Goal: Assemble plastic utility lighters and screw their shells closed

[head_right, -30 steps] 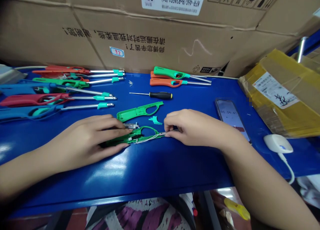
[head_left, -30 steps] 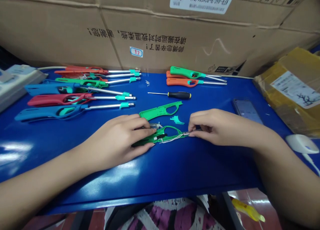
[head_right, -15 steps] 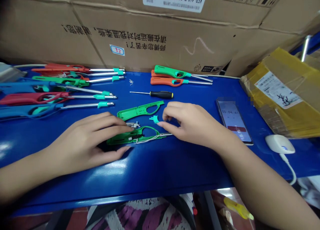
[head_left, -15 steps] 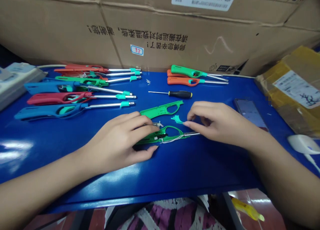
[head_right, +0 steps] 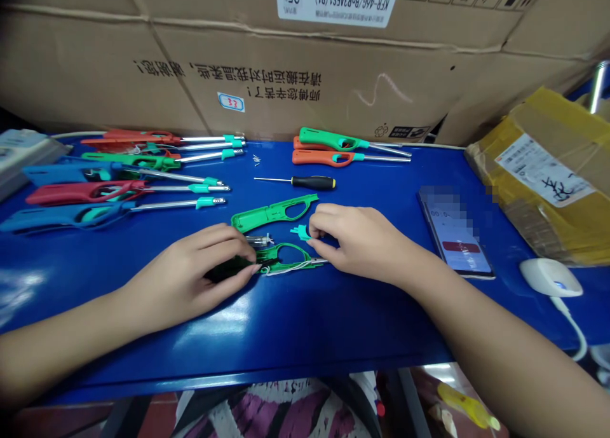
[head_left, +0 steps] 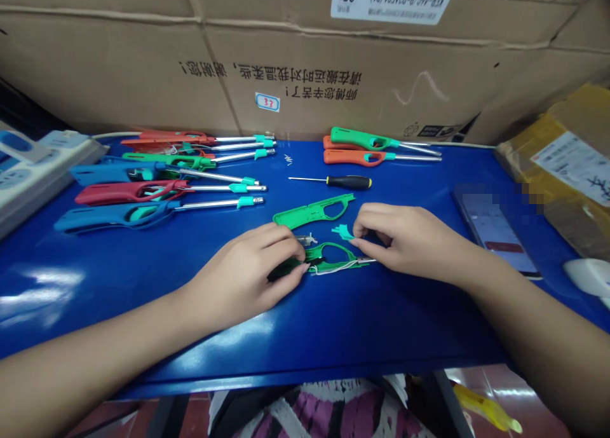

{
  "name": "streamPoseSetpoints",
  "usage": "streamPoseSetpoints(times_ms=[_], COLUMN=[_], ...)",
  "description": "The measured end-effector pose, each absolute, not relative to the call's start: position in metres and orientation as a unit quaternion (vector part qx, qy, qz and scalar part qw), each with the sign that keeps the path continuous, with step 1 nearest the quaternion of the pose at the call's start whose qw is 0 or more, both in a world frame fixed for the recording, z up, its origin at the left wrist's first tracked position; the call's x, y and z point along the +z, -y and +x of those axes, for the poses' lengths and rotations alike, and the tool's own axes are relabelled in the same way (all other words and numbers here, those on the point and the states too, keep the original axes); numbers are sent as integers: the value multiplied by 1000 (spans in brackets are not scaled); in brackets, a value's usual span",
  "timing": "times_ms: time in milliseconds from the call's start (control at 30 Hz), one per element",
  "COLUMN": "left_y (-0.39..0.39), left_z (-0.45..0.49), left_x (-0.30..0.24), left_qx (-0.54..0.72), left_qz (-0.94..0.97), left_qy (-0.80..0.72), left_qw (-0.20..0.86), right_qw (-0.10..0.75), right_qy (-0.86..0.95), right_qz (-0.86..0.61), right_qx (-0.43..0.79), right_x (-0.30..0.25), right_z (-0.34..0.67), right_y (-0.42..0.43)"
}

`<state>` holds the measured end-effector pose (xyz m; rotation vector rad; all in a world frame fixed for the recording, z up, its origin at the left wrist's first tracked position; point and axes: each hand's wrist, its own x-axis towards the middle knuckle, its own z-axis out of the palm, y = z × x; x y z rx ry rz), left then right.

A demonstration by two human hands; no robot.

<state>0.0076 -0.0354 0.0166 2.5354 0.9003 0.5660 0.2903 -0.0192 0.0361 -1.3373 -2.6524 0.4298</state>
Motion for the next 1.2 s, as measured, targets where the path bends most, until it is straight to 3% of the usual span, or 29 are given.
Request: streamPoseSetpoints(times_ms=[167,300,1200], left_y=[36,36,34], left_z=[7,7,8], left_x=[16,15,12], left_qx=[197,198,292], left_qz=[905,905,888], left_qy=[-324,-322,-311], left_qw=[193,195,171], right_qw=[121,104,112], right_qy=[892,904,914], right_qz=[-383,-333,-285], right_qx=[206,248,267], right_x=[42,44,37], right_z=[291,290,286], right_y=[22,23,25])
